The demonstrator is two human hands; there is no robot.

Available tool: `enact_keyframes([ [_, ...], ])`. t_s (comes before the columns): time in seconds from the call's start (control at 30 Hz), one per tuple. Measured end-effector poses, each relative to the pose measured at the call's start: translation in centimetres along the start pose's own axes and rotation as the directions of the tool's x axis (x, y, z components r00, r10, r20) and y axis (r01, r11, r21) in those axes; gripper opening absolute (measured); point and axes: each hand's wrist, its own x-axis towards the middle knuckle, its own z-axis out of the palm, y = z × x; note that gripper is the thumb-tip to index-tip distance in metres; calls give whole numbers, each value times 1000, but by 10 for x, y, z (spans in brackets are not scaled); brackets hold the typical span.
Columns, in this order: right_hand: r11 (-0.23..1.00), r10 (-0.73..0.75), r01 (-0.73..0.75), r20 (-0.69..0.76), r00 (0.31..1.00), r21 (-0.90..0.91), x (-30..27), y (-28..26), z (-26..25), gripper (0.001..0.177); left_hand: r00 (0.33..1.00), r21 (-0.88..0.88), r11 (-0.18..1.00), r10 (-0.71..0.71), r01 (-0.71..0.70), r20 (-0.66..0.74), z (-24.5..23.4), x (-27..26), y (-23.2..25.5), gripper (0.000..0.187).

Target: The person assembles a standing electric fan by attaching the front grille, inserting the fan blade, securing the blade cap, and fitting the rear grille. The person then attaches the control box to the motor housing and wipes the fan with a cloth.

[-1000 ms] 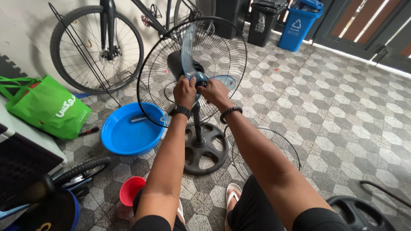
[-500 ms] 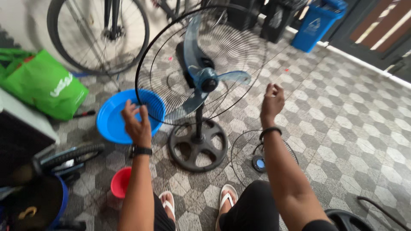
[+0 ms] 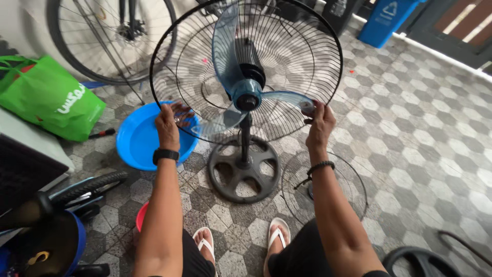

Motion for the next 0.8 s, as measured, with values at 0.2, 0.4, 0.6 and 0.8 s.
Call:
enact_keyframes([
  [0.2, 937, -317, 264, -239, 918, -229, -15, -41, -10, 21, 859, 384, 869, 432, -313, -275, 6, -39, 31, 37],
  [0.4, 511, -691, 635, 164, 705, -580, -50, -90, 44, 17, 777, 384, 783, 592, -490, -216, 67, -86, 82, 24],
  [0.6, 306, -421, 699, 566, 709, -647, -62, -133, 116, 22, 910, 435, 800, 355, -414, 214, 153, -52, 117, 61],
  [0.8, 410, -695, 784, 396, 600, -466, -63, -118, 66, 21, 835, 535, 654, 508, -535, 213, 124, -67, 104, 48],
])
